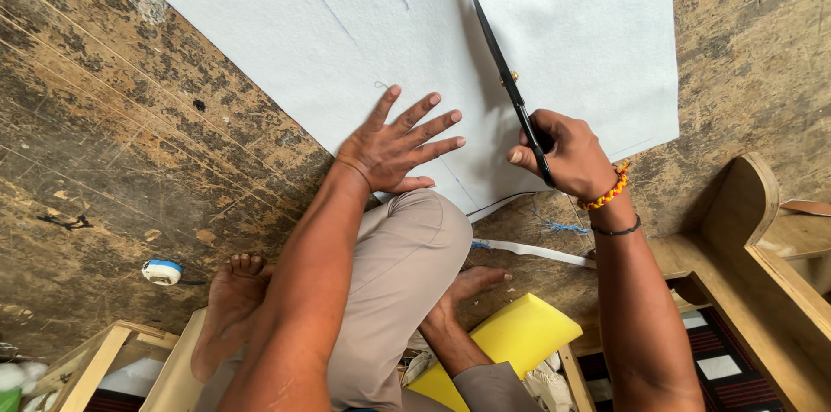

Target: The person uses a ruler and pen to mark lines on a large piece of white fabric, then cuts along the lines with scissors. They also cut a piece of brown material, likely foam or leather, into a specific shape.

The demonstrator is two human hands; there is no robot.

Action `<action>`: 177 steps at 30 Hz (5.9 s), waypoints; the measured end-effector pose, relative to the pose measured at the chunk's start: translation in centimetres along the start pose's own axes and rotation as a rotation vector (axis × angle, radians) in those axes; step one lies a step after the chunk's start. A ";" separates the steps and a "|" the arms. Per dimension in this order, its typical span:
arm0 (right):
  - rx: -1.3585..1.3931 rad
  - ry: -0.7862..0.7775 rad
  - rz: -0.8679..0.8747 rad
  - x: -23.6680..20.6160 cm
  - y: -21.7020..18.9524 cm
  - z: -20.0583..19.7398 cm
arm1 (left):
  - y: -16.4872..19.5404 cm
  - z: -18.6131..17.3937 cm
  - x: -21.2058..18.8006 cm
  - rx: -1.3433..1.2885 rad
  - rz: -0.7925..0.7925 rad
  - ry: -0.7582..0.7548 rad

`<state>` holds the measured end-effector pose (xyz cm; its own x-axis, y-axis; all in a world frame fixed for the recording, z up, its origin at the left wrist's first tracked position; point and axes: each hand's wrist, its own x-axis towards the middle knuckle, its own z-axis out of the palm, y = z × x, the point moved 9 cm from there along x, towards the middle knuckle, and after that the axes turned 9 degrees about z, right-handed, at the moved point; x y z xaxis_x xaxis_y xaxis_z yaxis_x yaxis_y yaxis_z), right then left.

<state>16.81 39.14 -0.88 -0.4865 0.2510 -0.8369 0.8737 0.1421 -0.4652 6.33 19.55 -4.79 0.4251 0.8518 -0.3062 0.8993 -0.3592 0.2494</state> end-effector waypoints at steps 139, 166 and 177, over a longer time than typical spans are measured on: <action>0.217 -0.059 -0.061 13.8 -19.3 -4.2 | -24.1 -5.8 -12.4 -0.085 -1.226 0.335; 0.346 -0.248 -0.054 13.8 -19.6 -4.4 | -23.7 -4.9 -12.3 -0.045 -1.230 0.382; -0.255 -0.303 0.047 16.4 -22.2 -14.6 | -23.8 -5.3 -12.5 -0.105 -1.229 0.388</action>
<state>-10.54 54.07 -0.05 -0.3903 -0.0260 -0.9203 0.8477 0.3799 -0.3703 -20.93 19.50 -2.07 -0.7429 0.6612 -0.1045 0.6574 0.7501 0.0722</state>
